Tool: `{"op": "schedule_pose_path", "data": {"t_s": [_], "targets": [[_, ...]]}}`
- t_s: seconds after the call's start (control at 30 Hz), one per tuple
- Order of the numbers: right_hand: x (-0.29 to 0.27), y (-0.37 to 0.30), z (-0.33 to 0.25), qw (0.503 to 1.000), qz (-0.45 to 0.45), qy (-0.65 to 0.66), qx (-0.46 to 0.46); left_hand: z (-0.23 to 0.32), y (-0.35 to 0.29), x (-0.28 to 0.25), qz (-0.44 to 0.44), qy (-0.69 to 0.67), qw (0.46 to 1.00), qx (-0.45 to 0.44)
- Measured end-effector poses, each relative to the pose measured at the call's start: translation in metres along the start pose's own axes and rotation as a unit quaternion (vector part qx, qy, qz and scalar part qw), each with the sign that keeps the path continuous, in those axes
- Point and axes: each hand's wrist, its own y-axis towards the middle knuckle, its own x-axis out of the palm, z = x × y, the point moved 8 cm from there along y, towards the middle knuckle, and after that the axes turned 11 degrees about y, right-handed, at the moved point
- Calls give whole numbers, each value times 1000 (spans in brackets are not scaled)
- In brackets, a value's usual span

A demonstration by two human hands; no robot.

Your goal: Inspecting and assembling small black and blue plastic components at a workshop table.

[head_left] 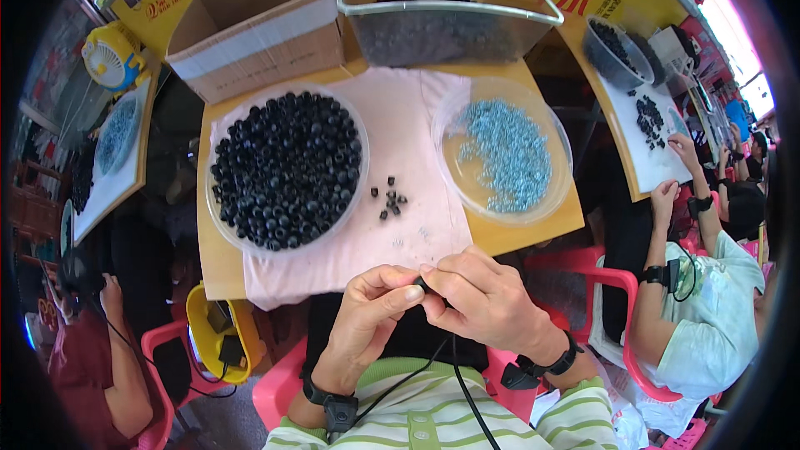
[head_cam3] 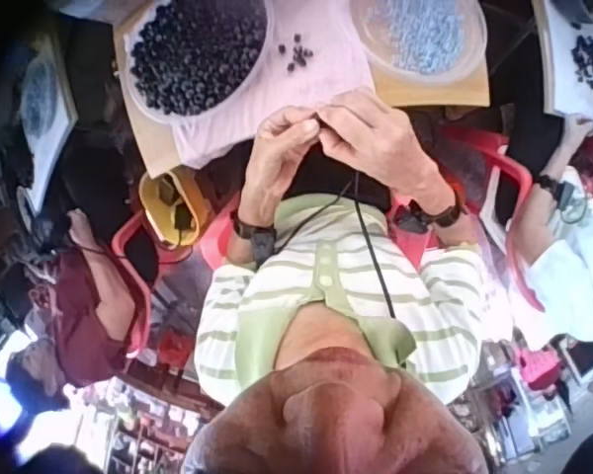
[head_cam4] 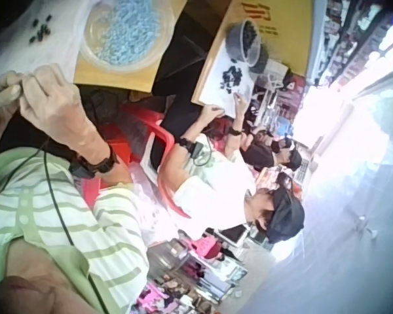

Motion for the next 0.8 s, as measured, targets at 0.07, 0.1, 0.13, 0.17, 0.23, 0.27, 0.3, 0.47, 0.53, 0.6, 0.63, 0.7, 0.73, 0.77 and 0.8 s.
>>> {"op": "schedule_pose_path", "data": {"t_s": [0.07, 0.1, 0.13, 0.17, 0.23, 0.27, 0.3, 0.47, 0.53, 0.6, 0.63, 0.7, 0.73, 0.77, 0.8], "targets": [[-1, 13, 6, 1000, -17, -13, 15, 9, 7, -3, -15, -2, 999, 48], [-6, 23, 6, 1000, -14, -19, 9, 13, 9, 0, -22, 0, 998, 53], [-13, 36, 10, 999, -14, -22, 20, 24, 9, 2, -1, 61, 994, 90], [-20, 49, 16, 999, -15, -23, 32, 35, 9, 3, 20, 122, 984, 127], [-47, 79, 28, 995, 37, -90, 21, 49, 4, -1, 48, 220, 957, 181], [-64, 98, 33, 991, 56, -122, 17, 52, 3, -4, 67, 244, 949, 186], [-80, 115, 46, 985, 90, -126, 69, 55, 2, -7, 87, 267, 941, 189], [-132, 169, 123, 955, 145, -234, 110, 51, 5, -17, 99, 272, 942, 167], [-136, 173, 130, 951, 146, -244, 121, 49, 5, -24, 107, 266, 946, 155], [-132, 162, 116, 959, 148, -210, 115, 45, 1, -31, 119, 265, 946, 144], [-128, 155, 104, 967, 151, -176, 107, 45, 0, -33, 123, 264, 946, 142], [-117, 135, 87, 972, 126, -154, 122, 45, -2, -38, 130, 272, 943, 140], [-106, 123, 80, 978, 101, -127, 134, 45, -4, -41, 139, 274, 942, 137], [-100, 110, 71, 980, 103, -110, 132, 47, -6, -43, 142, 286, 937, 142], [-91, 97, 60, 983, 101, -87, 128, 48, -8, -45, 147, 294, 933, 146]]}}
